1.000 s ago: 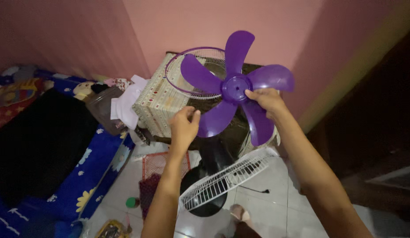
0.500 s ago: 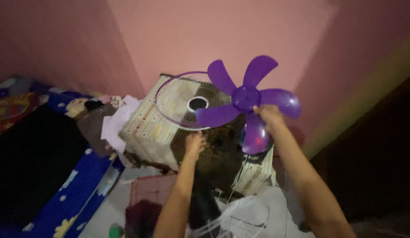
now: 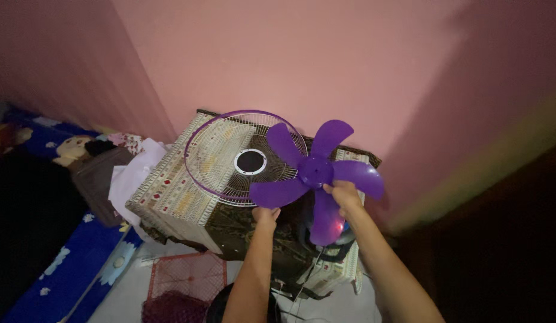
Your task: The person disassembles a purple table fan by removing the front grille, fan blade, and rear grille. They then reassemble the fan by placing the blade and grilles back onto the motor housing.
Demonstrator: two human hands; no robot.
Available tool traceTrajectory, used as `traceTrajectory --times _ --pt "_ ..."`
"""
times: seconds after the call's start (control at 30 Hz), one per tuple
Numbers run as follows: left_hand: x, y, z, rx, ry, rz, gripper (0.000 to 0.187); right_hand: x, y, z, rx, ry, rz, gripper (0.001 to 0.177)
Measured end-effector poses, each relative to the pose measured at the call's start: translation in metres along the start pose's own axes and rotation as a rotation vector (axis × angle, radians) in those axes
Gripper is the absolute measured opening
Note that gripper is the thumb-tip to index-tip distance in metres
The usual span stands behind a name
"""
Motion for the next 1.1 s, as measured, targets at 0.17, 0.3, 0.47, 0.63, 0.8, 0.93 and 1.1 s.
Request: traceTrajectory --times 0.17,0.3,0.47,0.63,0.8,0.93,1.1 --pt "0.004 0.023 0.004 0.040 -0.189 -0.059 0.034 0.004 0.003 -0.003 0.053 -0.058 0.012 0.042" --pt "-0.005 0.035 0.015 -0.012 -0.265 -0.150 0.033 0.012 0.021 0.007 -0.033 0.018 -0.084 0.043" --pt "-0.011 0.051 0.021 -0.056 -0.223 0.029 0.040 0.015 0.039 0.024 -0.006 -0.047 -0.040 0.047" --pt "-0.027 0.054 0.029 0.109 -0.129 0.117 0.039 0.024 0.054 0.039 -0.009 0.019 -0.037 0.045" --pt "-0.054 0.045 0.068 0.234 -0.055 0.173 0.038 0.034 0.080 0.065 -0.022 -0.161 -0.005 0.042" --pt "-0.079 0.021 0.110 0.285 -0.042 0.201 0.037 0.050 0.118 0.096 -0.097 -0.061 0.013 0.040" --pt "-0.101 -0.009 0.135 0.270 -0.044 0.235 0.037 0.080 0.139 0.110 -0.115 -0.281 -0.141 0.020"
Point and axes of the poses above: each hand's wrist, its own y-axis towards the middle knuckle, its own x-axis out of the palm, z = x × y, the point moved 2 cm from there along y, towards the middle knuckle, and after that the axes turned 2 degrees about -x, right-handed, at the moved point
